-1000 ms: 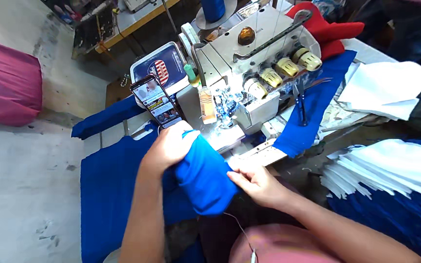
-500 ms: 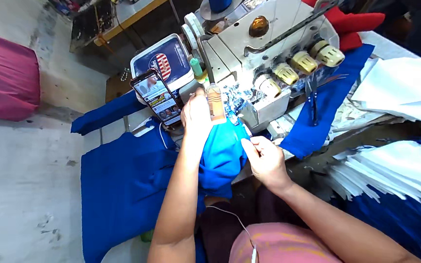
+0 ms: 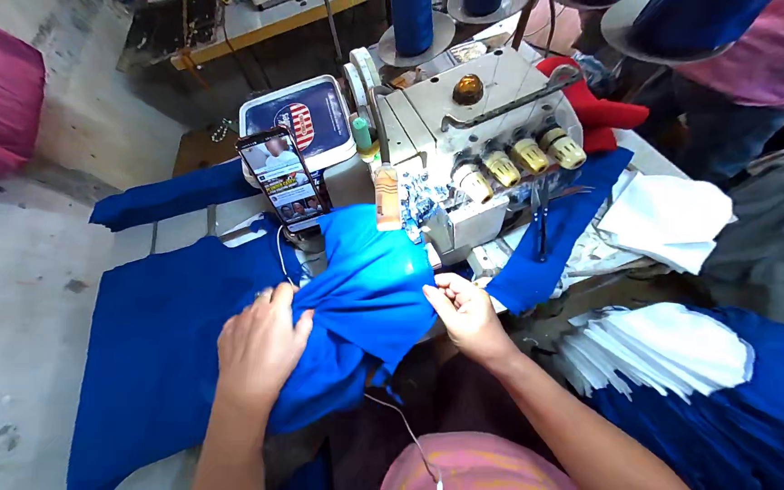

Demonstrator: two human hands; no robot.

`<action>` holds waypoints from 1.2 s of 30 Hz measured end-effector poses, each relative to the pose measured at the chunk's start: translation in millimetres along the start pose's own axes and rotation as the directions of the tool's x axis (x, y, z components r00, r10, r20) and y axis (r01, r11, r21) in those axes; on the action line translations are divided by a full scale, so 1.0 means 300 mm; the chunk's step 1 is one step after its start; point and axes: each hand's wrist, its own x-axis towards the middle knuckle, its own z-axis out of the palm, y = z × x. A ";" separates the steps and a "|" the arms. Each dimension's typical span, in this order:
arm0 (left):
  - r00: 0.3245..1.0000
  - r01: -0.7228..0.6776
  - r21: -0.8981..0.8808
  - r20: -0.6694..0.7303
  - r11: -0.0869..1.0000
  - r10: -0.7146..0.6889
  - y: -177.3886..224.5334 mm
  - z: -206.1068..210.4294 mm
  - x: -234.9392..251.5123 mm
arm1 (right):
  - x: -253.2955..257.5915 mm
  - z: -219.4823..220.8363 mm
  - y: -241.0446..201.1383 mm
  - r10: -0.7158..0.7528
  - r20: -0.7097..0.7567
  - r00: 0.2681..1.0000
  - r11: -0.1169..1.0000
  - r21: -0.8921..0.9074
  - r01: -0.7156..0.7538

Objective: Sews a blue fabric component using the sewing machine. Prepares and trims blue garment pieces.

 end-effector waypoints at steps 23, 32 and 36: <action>0.814 -0.528 -0.154 -0.372 0.835 0.446 0.256 0.264 0.117 | 0.007 0.000 -0.018 0.000 -0.048 0.999 1.000 -0.028 -0.001; 0.824 -0.521 -0.163 -0.350 0.838 0.444 0.254 0.261 0.107 | -0.020 -0.053 -0.016 0.014 0.005 1.000 0.999 -0.046 -0.013; 0.821 -0.520 -0.145 -0.359 0.842 0.445 0.254 0.260 0.125 | -0.001 -0.033 -0.020 0.047 0.030 0.998 0.999 -0.016 -0.046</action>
